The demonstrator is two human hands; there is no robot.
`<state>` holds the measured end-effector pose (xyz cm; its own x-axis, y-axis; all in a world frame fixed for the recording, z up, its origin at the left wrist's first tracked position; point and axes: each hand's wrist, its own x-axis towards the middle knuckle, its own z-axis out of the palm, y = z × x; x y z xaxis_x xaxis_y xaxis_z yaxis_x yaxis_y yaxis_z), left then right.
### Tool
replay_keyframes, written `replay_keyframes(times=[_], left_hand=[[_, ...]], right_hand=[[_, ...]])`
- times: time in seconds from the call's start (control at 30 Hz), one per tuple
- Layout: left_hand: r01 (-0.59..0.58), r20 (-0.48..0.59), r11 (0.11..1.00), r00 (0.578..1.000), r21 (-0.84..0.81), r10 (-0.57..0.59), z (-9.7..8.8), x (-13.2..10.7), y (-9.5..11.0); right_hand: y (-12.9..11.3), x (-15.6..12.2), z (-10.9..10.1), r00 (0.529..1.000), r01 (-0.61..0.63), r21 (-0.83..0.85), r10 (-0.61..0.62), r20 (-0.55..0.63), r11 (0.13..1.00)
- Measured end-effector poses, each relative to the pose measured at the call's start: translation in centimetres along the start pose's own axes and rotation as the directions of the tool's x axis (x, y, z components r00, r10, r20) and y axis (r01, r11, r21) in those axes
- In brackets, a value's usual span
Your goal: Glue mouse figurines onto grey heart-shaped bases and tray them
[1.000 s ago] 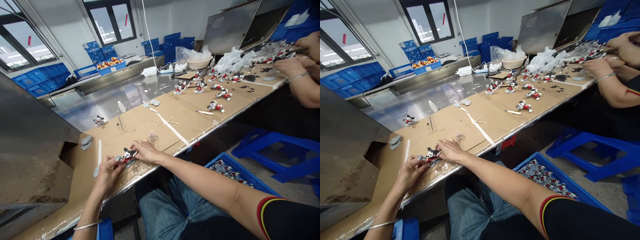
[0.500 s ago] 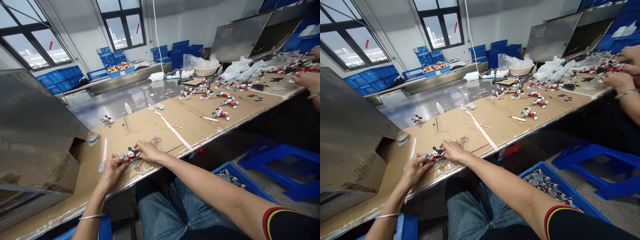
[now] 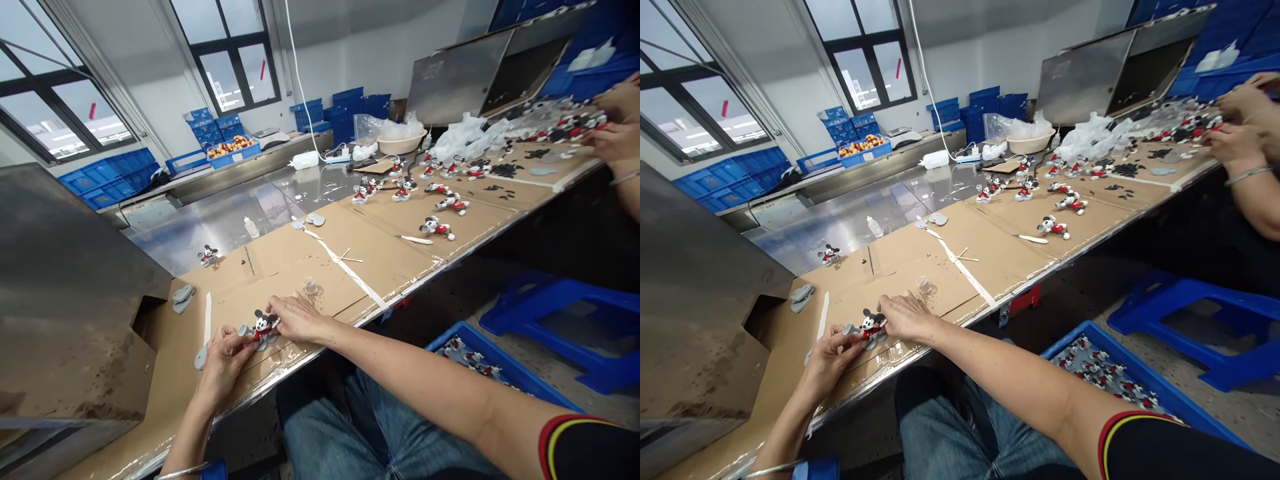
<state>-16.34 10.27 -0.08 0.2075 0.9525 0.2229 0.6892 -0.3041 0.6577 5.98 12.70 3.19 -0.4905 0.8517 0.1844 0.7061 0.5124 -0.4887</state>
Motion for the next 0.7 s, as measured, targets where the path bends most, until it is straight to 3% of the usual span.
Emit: replay_keyframes(times=[0.7], left_hand=[[0.012, 0.077, 0.998, 0.997, 0.053, -0.017, -0.27, 0.33, -0.64]], right_hand=[[-0.10, -0.05, -0.05, 0.999, -0.035, 0.019, 0.034, 0.013, 0.999]])
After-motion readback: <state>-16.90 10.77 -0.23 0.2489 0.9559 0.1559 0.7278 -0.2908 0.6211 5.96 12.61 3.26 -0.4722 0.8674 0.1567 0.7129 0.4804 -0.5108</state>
